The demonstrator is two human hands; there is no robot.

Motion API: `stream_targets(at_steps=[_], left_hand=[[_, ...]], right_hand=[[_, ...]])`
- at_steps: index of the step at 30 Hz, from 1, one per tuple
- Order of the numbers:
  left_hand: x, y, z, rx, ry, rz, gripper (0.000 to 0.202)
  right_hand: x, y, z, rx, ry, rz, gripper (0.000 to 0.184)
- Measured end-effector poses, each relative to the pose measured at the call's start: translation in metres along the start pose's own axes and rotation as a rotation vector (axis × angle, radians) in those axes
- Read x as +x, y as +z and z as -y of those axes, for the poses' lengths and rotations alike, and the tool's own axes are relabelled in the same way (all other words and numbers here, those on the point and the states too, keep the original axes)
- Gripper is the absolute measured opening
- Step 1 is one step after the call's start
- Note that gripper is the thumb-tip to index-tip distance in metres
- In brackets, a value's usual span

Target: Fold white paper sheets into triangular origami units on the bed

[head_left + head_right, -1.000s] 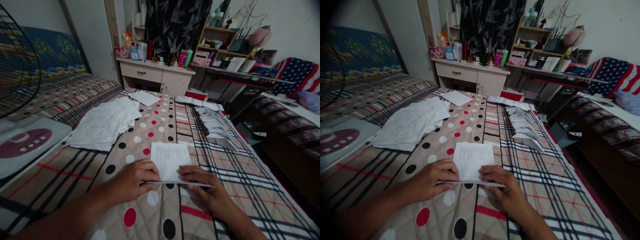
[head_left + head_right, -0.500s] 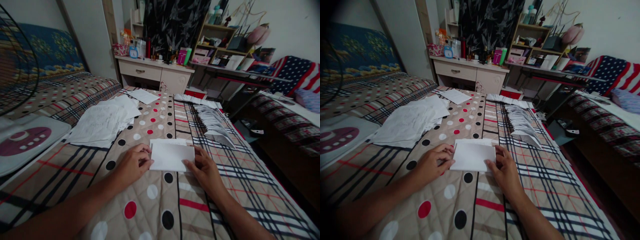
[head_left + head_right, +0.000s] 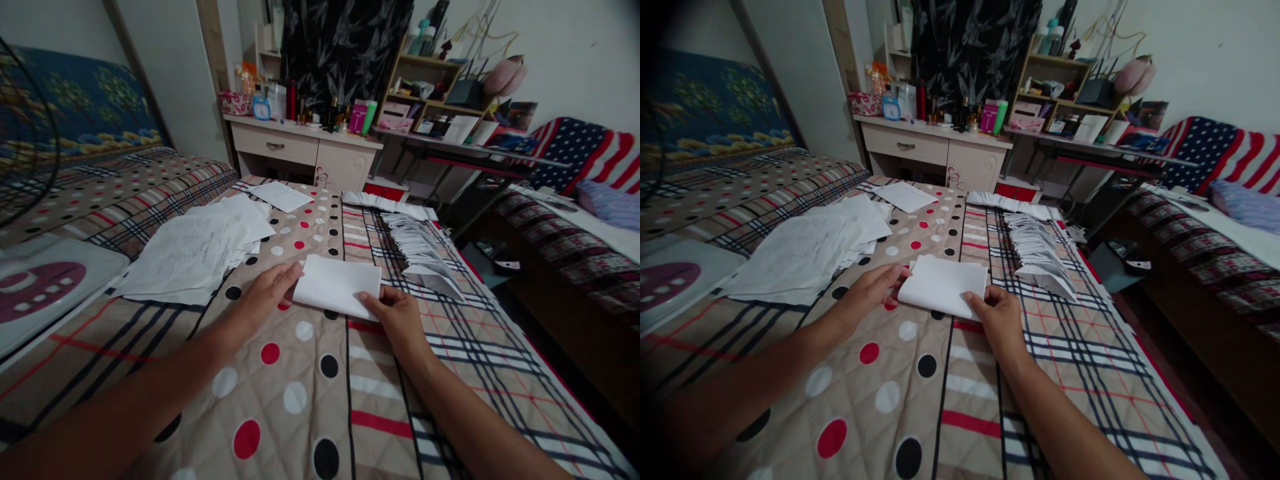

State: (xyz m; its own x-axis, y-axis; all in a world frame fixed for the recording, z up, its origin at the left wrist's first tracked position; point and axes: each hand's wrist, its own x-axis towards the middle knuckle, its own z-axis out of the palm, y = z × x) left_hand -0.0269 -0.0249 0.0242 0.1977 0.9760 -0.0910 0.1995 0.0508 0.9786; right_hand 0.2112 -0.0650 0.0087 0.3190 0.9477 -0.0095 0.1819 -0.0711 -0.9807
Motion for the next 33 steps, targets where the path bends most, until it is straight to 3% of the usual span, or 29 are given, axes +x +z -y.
stream_targets(at_steps=[5, 13, 20, 26, 33], left_hand=[[0.02, 0.003, -0.004, -0.19, -0.03, -0.123, 0.058], [0.009, 0.006, 0.006, -0.311, -0.053, -0.057, 0.04], [0.01, 0.009, 0.018, -0.248, -0.06, -0.118, 0.03], [0.008, 0.009, 0.019, -0.102, 0.009, -0.081, 0.025], [0.007, 0.003, 0.026, 0.059, 0.224, -0.212, 0.023]], right_hand=[[0.01, 0.002, 0.001, 0.141, 0.073, 0.033, 0.04], [0.005, 0.003, -0.005, 0.048, 0.023, 0.09, 0.039], [0.001, 0.006, -0.003, 0.052, -0.154, 0.134, 0.028], [0.0, 0.003, -0.003, 0.196, -0.023, 0.119, 0.023], [-0.001, 0.003, -0.007, 0.213, -0.025, 0.071, 0.021]])
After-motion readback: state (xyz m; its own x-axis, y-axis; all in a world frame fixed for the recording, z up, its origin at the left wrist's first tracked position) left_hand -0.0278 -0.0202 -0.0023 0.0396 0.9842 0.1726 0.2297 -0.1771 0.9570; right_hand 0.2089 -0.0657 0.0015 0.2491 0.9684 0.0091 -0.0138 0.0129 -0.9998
